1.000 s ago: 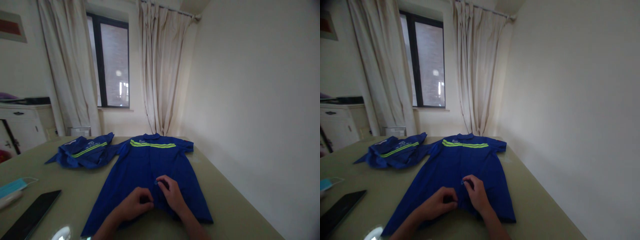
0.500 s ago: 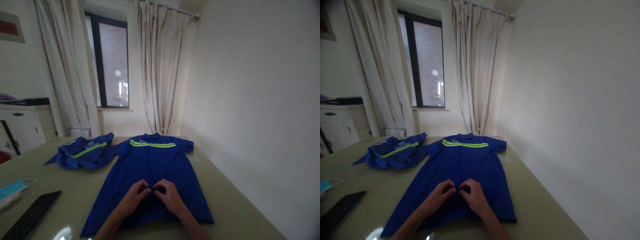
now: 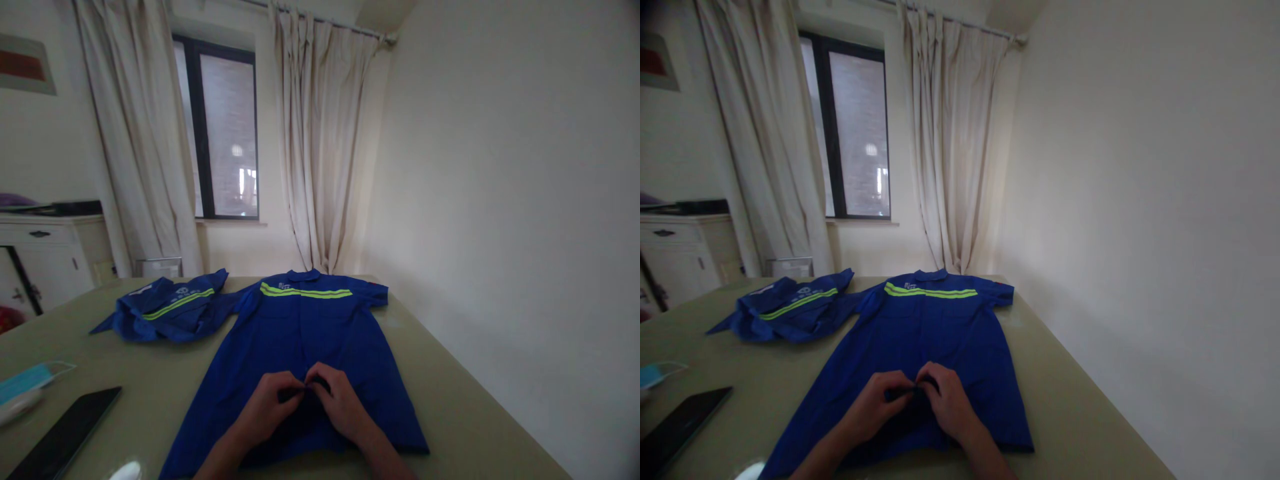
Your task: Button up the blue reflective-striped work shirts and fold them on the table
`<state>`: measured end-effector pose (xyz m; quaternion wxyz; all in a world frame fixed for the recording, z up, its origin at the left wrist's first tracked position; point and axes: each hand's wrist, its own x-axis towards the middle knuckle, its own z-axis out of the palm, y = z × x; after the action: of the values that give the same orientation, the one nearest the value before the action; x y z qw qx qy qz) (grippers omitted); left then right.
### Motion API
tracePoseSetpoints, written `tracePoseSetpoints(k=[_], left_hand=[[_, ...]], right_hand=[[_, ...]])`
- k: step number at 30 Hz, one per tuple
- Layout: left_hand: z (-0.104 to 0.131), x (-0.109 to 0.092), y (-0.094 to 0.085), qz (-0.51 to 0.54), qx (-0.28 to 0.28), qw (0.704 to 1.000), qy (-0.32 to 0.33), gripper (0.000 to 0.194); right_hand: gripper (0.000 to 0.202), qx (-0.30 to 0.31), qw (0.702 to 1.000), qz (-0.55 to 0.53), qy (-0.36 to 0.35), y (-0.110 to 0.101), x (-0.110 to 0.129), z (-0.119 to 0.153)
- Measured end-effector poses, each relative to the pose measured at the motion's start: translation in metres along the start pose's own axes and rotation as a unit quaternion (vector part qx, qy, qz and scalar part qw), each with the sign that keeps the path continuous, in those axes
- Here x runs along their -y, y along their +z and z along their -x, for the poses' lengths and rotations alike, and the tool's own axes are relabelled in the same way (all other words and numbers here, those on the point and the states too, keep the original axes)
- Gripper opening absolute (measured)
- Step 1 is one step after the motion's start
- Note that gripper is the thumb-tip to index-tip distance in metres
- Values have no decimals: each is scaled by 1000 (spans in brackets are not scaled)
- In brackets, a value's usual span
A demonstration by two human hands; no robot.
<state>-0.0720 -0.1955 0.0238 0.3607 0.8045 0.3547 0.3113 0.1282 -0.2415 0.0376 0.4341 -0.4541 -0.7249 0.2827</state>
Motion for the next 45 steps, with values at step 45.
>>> tracePoseSetpoints(k=[45], left_hand=[[-2,17,9,46,-26,998,-34,12]], right_hand=[[31,11,995,104,8,7,-14,2]])
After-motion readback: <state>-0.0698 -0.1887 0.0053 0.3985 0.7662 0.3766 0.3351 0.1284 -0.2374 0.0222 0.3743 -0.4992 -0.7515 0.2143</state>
